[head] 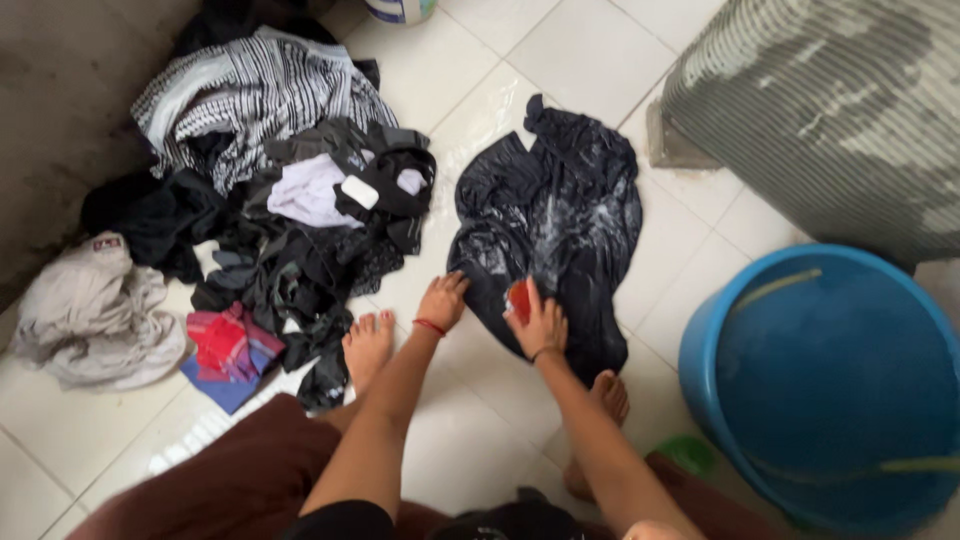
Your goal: The person sits on a tiled floor and hand-washes clothes. They scrub a patterned cloth and a black t-shirt with a bar of soap, then rinse them in a blue basin filled with water from a hose.
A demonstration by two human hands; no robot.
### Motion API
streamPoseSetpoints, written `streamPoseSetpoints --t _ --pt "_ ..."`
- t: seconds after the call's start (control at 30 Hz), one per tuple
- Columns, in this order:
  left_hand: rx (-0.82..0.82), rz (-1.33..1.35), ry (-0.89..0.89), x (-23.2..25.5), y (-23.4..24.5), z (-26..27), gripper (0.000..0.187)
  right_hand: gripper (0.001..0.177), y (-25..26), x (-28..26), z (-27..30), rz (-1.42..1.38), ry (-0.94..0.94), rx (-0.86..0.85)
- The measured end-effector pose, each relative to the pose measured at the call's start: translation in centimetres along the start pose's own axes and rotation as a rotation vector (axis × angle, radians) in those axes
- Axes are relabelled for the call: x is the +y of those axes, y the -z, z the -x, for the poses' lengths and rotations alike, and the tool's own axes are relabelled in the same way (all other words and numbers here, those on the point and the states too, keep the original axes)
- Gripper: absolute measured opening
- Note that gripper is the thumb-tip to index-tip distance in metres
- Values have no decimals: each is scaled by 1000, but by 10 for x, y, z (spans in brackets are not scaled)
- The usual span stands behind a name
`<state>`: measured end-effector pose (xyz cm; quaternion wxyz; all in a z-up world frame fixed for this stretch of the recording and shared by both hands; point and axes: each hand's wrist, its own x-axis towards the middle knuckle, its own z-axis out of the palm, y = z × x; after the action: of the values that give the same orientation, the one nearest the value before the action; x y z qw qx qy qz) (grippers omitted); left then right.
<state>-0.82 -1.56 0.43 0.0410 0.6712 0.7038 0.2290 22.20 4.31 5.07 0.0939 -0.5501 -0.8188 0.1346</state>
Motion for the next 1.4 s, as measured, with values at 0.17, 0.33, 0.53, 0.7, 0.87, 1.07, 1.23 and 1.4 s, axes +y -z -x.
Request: streamPoseSetpoints --t 0.17,0.33,0.53,0.7,0.87,1.07,1.23,1.4 --pt "-206 -106 -175 40 3 41 27 91 30 64 -10 178 17 -220" --pt "-484 -14 -54 99 -22 55 20 93 48 112 -8 31 38 -212" --pt "-137 66 230 87 -35 29 15 94 26 80 -3 -80 -10 0" --pt "-130 30 187 59 -30 17 12 97 12 49 18 48 37 -34" --pt "-99 -22 51 59 -17 19 34 98 20 69 2 -222 -81 -242" --pt "-87 -248 4 66 -37 10 12 99 19 73 1 -280 -113 -285" --pt "88 240 132 72 -5 8 13 99 17 77 -7 -333 -123 -308" --pt "-72 355 -224 91 8 28 16 96 10 88 -7 -752 -91 -87"
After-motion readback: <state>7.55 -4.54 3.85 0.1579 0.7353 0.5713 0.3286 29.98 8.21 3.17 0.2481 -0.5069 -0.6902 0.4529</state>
